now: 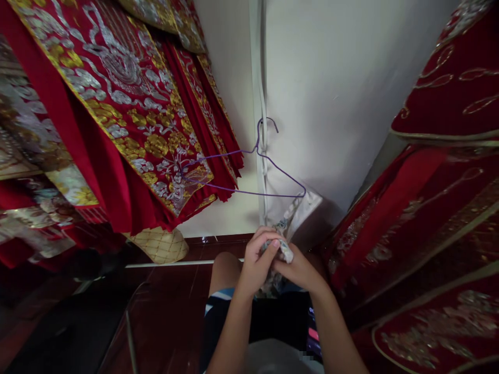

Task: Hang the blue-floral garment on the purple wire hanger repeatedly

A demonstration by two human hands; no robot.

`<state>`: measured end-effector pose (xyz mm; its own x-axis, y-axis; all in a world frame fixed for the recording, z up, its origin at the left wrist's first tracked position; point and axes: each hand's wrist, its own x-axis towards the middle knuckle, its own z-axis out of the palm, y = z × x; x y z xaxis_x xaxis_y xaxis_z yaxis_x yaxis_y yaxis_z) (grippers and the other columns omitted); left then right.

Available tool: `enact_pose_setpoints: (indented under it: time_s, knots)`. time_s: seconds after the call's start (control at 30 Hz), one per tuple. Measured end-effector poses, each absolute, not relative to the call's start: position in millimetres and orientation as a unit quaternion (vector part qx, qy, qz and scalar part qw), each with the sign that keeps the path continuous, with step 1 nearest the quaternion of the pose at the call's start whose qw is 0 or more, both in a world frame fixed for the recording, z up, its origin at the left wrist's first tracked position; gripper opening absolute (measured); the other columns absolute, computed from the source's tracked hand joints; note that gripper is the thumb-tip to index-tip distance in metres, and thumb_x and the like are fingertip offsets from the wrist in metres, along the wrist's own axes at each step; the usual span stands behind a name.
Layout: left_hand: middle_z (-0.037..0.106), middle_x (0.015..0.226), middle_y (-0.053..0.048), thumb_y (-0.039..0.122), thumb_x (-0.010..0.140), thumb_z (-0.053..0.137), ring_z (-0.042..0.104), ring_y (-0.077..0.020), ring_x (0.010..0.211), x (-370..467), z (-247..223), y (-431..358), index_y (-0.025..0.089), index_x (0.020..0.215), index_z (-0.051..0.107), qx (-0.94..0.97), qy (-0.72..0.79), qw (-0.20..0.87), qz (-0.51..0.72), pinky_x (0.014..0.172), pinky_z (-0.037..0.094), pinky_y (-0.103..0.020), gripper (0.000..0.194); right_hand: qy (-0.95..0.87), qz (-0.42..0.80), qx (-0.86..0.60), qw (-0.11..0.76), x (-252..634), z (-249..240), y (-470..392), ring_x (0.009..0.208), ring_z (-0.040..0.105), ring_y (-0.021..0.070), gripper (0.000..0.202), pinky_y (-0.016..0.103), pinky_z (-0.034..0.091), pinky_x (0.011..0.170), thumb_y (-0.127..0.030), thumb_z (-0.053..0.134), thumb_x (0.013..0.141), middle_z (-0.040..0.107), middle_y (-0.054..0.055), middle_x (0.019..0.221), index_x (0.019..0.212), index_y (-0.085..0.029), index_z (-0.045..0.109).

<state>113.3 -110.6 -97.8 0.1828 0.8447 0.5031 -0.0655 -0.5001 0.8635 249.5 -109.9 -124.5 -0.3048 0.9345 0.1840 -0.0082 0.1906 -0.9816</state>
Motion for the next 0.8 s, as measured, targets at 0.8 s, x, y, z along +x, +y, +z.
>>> enact_pose_setpoints:
  time_s: [0.8]
  knots:
    - [0.069, 0.118, -0.011, 0.042, 0.091, 0.059, 0.056, -0.0329, 0.121, -27.3, -81.7, -63.3, 0.023, 0.097, 0.071, 0.851, 0.494, 0.073, 0.161, 0.112, 0.026, -0.061, 0.023, -0.723, 0.207, -0.475, 0.456, 328.7, -59.4, -31.6, 0.095, 0.066, 0.0267, 0.035, 0.035, 0.051, 0.083, -0.023, 0.071, 0.068, 0.074, 0.005, 0.101, 0.103, -0.021, 0.071]
